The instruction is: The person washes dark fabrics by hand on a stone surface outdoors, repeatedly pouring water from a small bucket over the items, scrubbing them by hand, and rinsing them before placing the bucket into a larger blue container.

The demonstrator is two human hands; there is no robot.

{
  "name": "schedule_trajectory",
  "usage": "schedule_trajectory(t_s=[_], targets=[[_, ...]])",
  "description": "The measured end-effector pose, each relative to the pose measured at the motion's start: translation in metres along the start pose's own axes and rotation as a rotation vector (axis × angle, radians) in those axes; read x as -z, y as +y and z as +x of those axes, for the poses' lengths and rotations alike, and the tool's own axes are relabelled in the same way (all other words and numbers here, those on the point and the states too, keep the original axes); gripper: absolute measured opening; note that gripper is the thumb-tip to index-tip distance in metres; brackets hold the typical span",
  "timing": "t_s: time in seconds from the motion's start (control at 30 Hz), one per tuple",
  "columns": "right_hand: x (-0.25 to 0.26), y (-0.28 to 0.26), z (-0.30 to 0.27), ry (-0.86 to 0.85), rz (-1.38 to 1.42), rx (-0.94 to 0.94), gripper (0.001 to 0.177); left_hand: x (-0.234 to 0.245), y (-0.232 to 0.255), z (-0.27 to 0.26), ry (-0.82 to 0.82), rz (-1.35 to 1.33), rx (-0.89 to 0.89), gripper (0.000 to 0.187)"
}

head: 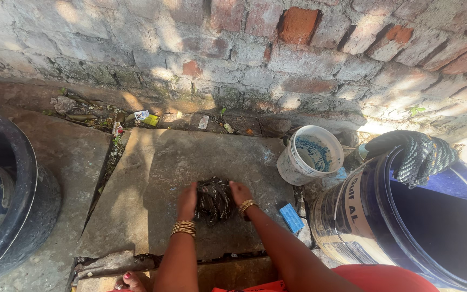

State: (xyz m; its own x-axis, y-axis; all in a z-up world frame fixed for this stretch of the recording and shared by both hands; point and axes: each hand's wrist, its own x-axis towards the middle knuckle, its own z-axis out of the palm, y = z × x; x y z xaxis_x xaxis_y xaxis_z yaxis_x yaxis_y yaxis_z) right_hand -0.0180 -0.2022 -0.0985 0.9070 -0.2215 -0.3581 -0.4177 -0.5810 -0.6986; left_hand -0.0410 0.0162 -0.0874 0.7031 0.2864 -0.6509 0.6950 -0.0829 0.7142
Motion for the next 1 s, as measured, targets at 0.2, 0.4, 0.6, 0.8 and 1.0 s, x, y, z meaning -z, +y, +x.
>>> schedule_trajectory(t_s=[0.2, 0.4, 0.6, 0.8, 1.0], targets=[[-0.021, -0.014, 0.003, -0.032, 0.003, 0.023, 0.077, -0.022, 0.047, -0.030, -0.229, -0.203, 0.031, 0.081], [-0.003, -0.076, 0.002, 0.211, 0.322, 0.298, 0.060, -0.023, 0.102, -0.036, -0.095, -0.440, -0.364, 0.054], [0.026, -0.128, -0.023, 0.441, 0.354, 0.700, 0.050, -0.017, 0.112, -0.012, 0.205, -0.449, -1.011, 0.032], [-0.002, -0.031, -0.059, 0.068, -0.359, 0.580, 0.057, -0.021, -0.009, -0.018, 0.303, 0.475, -0.650, 0.041], [0.001, -0.014, -0.027, -0.208, -0.513, 0.394, 0.059, -0.016, -0.028, -0.025, 0.217, 0.702, -0.236, 0.055]])
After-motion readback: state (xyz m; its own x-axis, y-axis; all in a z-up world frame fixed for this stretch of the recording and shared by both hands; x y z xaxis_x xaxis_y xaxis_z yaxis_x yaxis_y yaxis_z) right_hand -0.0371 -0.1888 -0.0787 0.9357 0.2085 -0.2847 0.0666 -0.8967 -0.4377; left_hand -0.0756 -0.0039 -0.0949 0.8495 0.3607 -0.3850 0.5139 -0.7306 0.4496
